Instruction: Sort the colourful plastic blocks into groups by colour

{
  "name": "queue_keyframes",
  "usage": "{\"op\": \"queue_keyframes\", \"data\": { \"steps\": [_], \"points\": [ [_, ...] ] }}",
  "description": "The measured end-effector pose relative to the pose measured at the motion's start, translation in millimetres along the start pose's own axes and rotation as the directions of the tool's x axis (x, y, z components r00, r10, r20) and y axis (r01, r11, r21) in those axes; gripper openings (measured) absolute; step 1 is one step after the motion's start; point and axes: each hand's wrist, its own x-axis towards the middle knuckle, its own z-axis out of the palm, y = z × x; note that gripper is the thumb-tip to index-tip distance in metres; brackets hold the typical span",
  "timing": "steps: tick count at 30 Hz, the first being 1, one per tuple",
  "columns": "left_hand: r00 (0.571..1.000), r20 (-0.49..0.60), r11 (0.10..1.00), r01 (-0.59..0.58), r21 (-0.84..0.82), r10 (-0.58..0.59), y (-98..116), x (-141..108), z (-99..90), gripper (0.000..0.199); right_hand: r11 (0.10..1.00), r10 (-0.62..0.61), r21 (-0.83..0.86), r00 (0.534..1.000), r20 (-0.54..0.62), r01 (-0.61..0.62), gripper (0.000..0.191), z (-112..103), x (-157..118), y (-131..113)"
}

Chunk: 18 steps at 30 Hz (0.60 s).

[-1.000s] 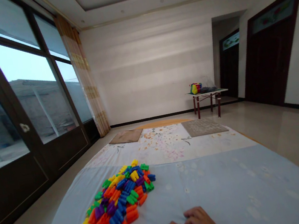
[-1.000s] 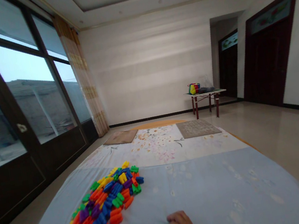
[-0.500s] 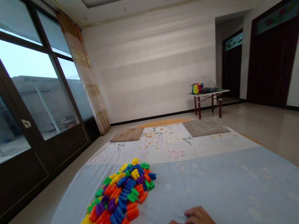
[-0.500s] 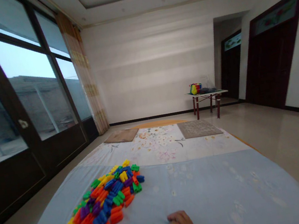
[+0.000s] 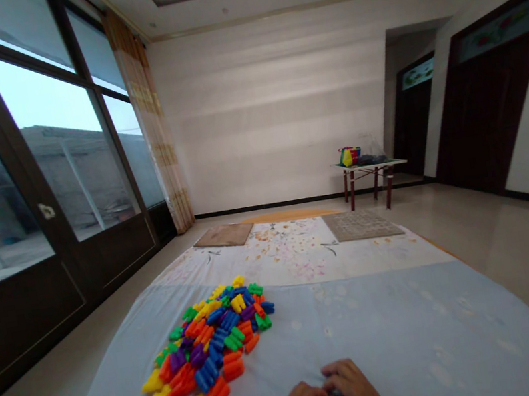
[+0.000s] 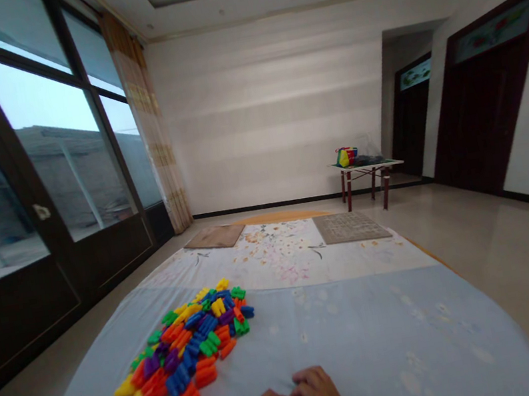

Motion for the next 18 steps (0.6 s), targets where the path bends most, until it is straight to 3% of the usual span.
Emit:
{"op": "queue_keyframes", "data": {
  "steps": [10,18],
  "points": [
    [0.986,0.107,0.992,0.126,0.004,-0.125,21,6,-13.4,0.027,0.997,0.075,0.038,0.991,-0.115,-0.071,0.023,-4,1,-19],
    [0.986,0.136,0.995,0.094,0.014,-0.095,53,-8,-35.2,0.031,0.998,0.061,-0.019,0.987,-0.150,-0.065,0.023,-8,-2,-29]
  ]
}}
